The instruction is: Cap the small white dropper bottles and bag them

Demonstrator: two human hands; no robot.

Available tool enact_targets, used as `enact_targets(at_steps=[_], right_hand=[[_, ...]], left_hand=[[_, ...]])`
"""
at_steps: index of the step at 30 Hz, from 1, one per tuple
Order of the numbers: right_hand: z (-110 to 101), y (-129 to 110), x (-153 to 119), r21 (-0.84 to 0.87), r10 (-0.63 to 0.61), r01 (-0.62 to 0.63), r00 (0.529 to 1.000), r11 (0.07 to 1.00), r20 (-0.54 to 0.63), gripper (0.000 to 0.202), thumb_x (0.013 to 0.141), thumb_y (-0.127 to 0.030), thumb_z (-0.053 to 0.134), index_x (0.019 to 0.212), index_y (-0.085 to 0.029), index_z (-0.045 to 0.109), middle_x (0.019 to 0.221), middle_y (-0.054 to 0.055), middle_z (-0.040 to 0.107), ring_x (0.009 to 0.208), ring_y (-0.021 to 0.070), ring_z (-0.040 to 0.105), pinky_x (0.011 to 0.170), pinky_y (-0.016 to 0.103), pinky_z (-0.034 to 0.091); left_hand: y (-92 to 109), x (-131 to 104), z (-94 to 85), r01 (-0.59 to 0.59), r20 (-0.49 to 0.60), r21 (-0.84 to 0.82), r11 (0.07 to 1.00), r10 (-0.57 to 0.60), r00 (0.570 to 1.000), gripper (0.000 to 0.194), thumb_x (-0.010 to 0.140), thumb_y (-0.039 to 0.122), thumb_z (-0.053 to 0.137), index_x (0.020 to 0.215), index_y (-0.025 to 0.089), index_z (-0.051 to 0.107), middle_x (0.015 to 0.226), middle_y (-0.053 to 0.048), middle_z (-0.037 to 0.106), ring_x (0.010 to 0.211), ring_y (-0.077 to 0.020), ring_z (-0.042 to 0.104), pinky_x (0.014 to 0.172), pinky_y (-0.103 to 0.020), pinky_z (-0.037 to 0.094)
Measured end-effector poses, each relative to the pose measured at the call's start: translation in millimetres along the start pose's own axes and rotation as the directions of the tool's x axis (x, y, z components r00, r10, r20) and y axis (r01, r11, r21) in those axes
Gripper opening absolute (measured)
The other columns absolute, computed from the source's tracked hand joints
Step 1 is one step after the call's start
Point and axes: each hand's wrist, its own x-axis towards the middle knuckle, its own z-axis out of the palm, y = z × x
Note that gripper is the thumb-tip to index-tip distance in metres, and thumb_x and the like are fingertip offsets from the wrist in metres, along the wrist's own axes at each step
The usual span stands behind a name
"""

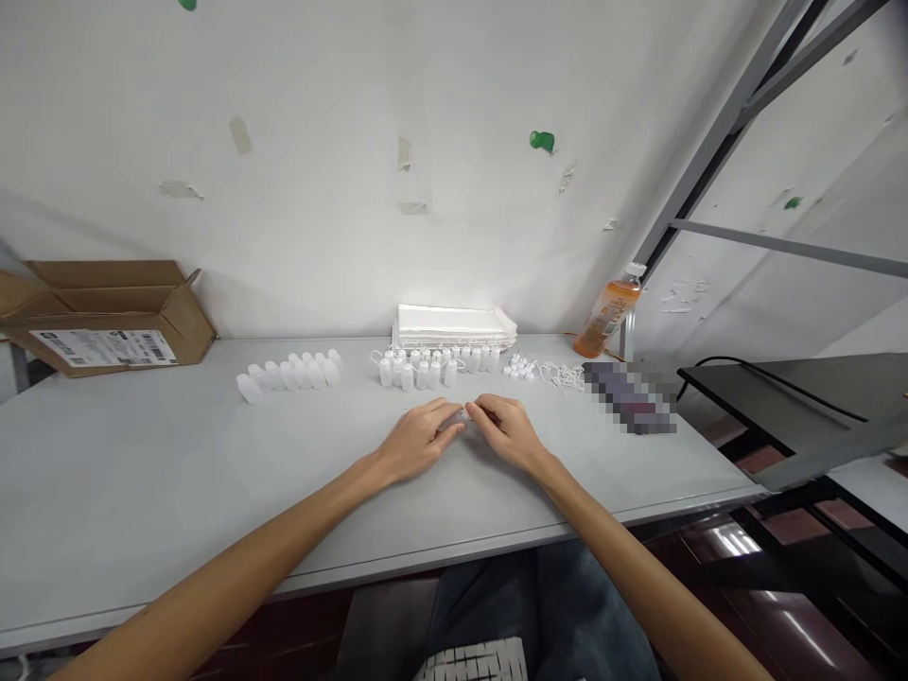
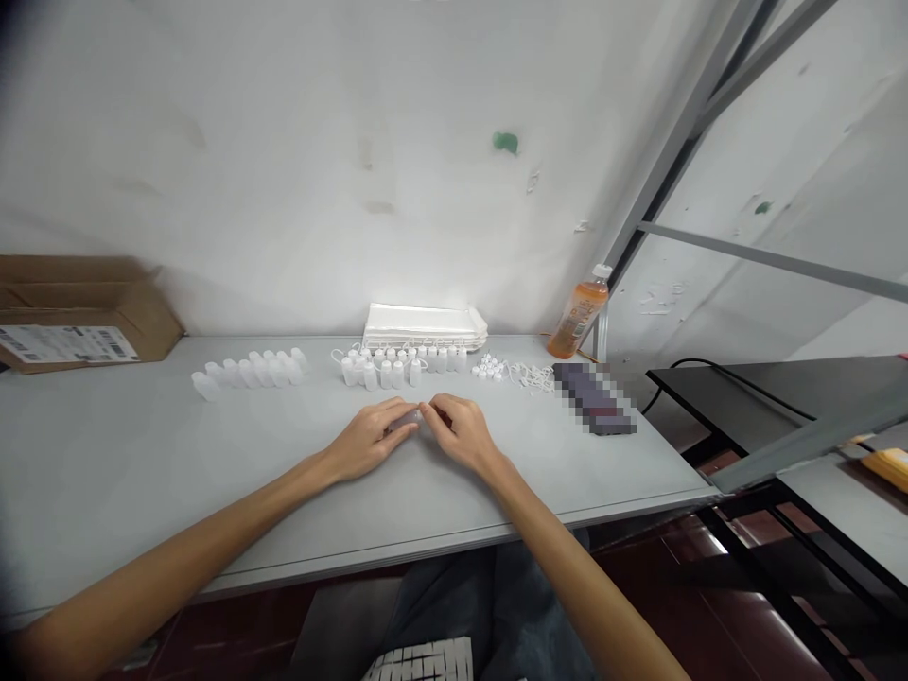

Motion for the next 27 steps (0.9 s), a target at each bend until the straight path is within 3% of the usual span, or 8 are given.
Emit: enact_targets(at_steps=[5,10,15,21,27], right_hand=[[-0.2,0.3,-1.7,-0.024,-0.027,0.026,0.999,0.999,-0.029,0.03,0.095,-0.037,0.043,0.075,-0.019,0.056,0.066,0.001,0.055,0.055,0.0122,0.044,0.057,0.027,0.035],[2.7,1.5,-1.7,-0.045,-0.045,0.044,0.998,0.998,-0.031,0.03,0.093,-0.034,0.044,0.068,-0.019,0.05,0.062,0.001,0.052,0.054,0.0123,0.042,0.056,0.027,0.033],[3.7,1.1,0.4,-0.024,0.027,-0.026,0.999,0.999,0.042,0.037,0.095,-0.035,0.04,0.061,-0.021,0.037,0.056,-0.002,0.04,0.052,0.0119,0.035,0.054,0.027,0.028],[1.3,1.5,1.5,0.021,0.061,-0.063,0.996,0.998,0.072,0.039,0.097,-0.04,0.038,0.064,-0.02,0.042,0.056,-0.003,0.041,0.054,0.0122,0.038,0.055,0.026,0.03],[0.0,2.3,0.4,0.123,0.124,-0.133,0.989,0.983,0.08,0.037,0.095,-0.044,0.041,0.069,-0.019,0.051,0.058,-0.001,0.052,0.054,0.0123,0.044,0.054,0.025,0.033]], left_hand=[[-1.5,-0.7,-0.8,0.014,0.021,0.026,1.0,-0.014,1.0,0.028,0.098,0.034,0.041,0.11,0.019,0.061,0.089,-0.004,0.063,0.077,-0.0168,0.056,0.073,-0.03,0.044],[-3.3,-0.5,0.5,0.007,0.022,0.075,0.997,-0.009,1.0,0.025,0.098,0.034,0.041,0.102,0.019,0.062,0.088,-0.003,0.063,0.077,-0.017,0.057,0.071,-0.029,0.044],[-5.9,-1.2,3.2,-0.02,0.024,0.125,0.992,0.017,1.0,0.023,0.098,0.031,0.041,0.1,0.019,0.06,0.089,-0.003,0.063,0.08,-0.0176,0.059,0.07,-0.028,0.043],[-4.4,-1.3,2.8,0.019,0.03,0.142,0.99,-0.023,0.999,0.024,0.098,0.032,0.041,0.105,0.019,0.061,0.092,-0.003,0.064,0.079,-0.0177,0.058,0.07,-0.029,0.042],[-1.9,-1.1,1.2,0.03,0.028,0.149,0.988,-0.034,0.999,0.025,0.098,0.033,0.041,0.103,0.019,0.061,0.087,-0.002,0.065,0.076,-0.0169,0.058,0.069,-0.028,0.042]])
